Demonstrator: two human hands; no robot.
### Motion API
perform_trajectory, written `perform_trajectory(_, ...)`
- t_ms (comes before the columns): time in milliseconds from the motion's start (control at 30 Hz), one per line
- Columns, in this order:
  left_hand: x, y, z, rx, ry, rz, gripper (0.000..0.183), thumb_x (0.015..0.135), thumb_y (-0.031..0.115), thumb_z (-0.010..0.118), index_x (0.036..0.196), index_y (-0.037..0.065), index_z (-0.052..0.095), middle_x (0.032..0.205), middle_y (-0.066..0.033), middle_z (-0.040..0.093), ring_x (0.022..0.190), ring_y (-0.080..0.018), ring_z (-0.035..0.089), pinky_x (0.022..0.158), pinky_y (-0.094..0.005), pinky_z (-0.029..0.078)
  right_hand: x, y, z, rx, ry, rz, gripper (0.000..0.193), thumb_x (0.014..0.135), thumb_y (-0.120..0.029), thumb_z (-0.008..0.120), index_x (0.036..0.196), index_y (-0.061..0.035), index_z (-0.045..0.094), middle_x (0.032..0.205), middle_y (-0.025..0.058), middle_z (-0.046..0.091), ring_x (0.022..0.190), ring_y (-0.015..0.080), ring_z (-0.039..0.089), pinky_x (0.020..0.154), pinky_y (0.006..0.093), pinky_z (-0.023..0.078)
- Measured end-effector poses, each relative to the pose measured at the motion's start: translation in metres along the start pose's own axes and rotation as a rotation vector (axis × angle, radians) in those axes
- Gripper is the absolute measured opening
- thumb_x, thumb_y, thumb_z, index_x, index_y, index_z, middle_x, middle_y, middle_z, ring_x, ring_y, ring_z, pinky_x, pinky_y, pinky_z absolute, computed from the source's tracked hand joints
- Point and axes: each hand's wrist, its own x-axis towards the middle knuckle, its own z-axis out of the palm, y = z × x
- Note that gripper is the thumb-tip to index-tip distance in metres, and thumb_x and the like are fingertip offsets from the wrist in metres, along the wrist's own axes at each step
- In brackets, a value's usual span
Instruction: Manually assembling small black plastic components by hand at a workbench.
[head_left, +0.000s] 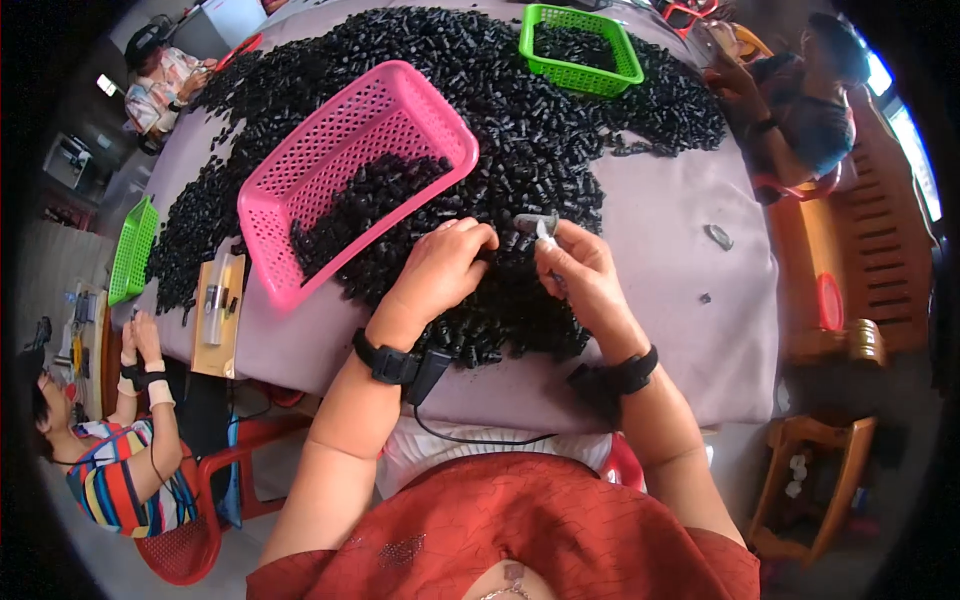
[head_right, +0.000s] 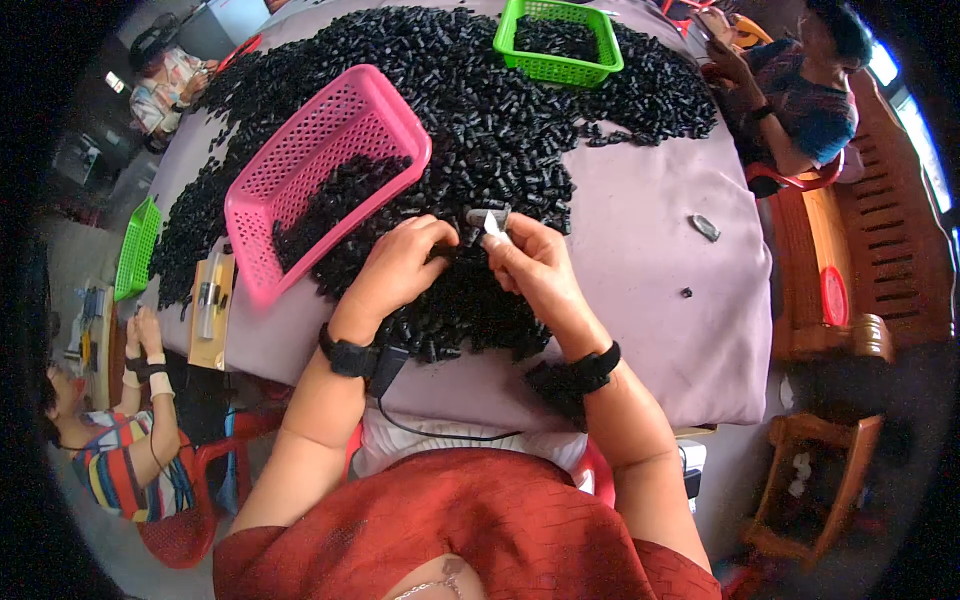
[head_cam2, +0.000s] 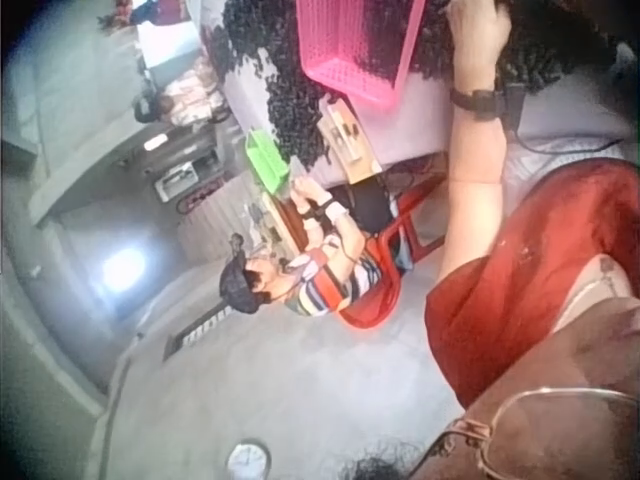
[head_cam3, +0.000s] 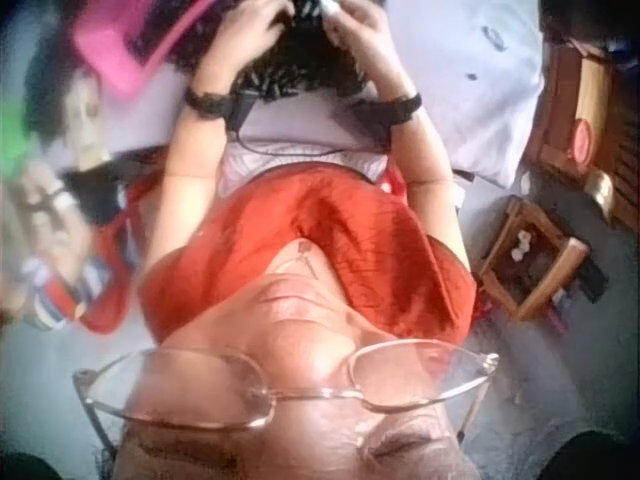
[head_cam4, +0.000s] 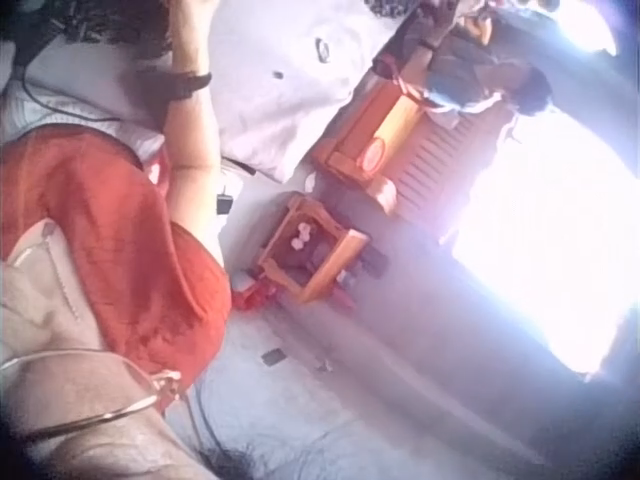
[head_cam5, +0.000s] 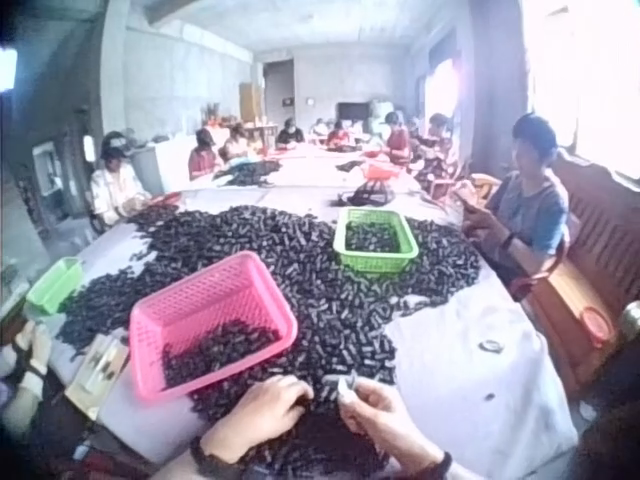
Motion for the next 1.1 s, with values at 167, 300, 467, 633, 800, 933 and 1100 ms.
perform_trajectory(167,0.005,0.002,0.004,-0.033,-0.017,-0.033,0.020,0.074,0.002,0.066,0.093,0.004,0.059,0.088,-0.0123,0.061,0.091,-0.0314,0.060,0.079,-0.0410,0.048,-0.001,-0.004,-0.003,-0.044,0.036,0.008,0.017,0.094,-0.017,0.058,0.081,-0.0074,0.052,0.065,-0.0031,0.052,0.052,0.0031,0.045,0.044,0.0186,0.032)
perform_trajectory(300,0.004,0.004,0.010,-0.001,0.058,0.010,0.020,0.075,0.002,0.066,0.094,0.004,0.059,0.089,-0.0130,0.061,0.090,-0.0317,0.060,0.079,-0.0411,0.048,0.000,-0.002,-0.002,-0.063,0.036,0.008,0.017,0.094,-0.017,0.058,0.081,-0.0075,0.053,0.064,-0.0032,0.052,0.052,0.0031,0.045,0.044,0.0186,0.032)
perform_trajectory(467,0.003,-0.005,0.011,-0.091,0.023,-0.032,0.022,0.075,0.001,0.066,0.097,0.004,0.062,0.091,-0.0125,0.060,0.083,-0.0295,0.062,0.075,-0.0363,0.050,-0.001,-0.002,-0.001,-0.028,0.032,-0.003,0.013,0.094,-0.017,0.058,0.089,-0.0061,0.056,0.065,-0.0036,0.052,0.053,0.0032,0.045,0.045,0.0183,0.032)
perform_trajectory(633,0.007,-0.005,0.013,-0.436,0.135,-0.107,0.023,0.083,-0.002,0.062,0.106,0.003,0.064,0.088,-0.0046,0.063,0.077,-0.0144,0.061,0.070,-0.0263,0.049,-0.002,-0.003,-0.002,-0.042,0.030,-0.002,0.013,0.094,-0.017,0.057,0.097,-0.0044,0.059,0.068,-0.0036,0.053,0.053,0.0029,0.045,0.046,0.0174,0.033)
perform_trajectory(800,0.008,-0.002,0.010,-1.304,0.146,-0.374,0.022,0.090,0.005,0.059,0.111,0.001,0.064,0.091,-0.0013,0.065,0.076,-0.0067,0.061,0.072,-0.0212,0.052,-0.006,-0.008,0.004,-0.012,-0.005,0.001,0.033,0.092,-0.013,0.061,0.123,-0.0035,0.055,0.074,-0.0025,0.055,0.057,0.0027,0.046,0.048,0.0171,0.035)
perform_trajectory(933,0.005,-0.003,0.010,-1.618,0.059,-0.464,0.024,0.089,0.006,0.061,0.113,0.001,0.061,0.094,-0.0040,0.067,0.079,-0.0104,0.065,0.075,-0.0243,0.055,-0.009,-0.011,0.008,-0.064,-0.124,-0.065,0.060,0.088,-0.014,0.066,0.141,-0.0076,0.039,0.075,-0.0032,0.052,0.058,0.0030,0.044,0.049,0.0180,0.035)
perform_trajectory(1100,0.006,0.003,0.016,-1.672,-0.008,-0.480,0.024,0.089,0.008,0.063,0.112,0.002,0.060,0.095,-0.0049,0.067,0.076,-0.0120,0.066,0.074,-0.0256,0.056,-0.011,-0.009,0.006,-0.120,-0.160,-0.075,0.057,0.088,-0.014,0.066,0.139,-0.0066,0.042,0.076,-0.0048,0.051,0.060,0.0025,0.044,0.050,0.0180,0.035)
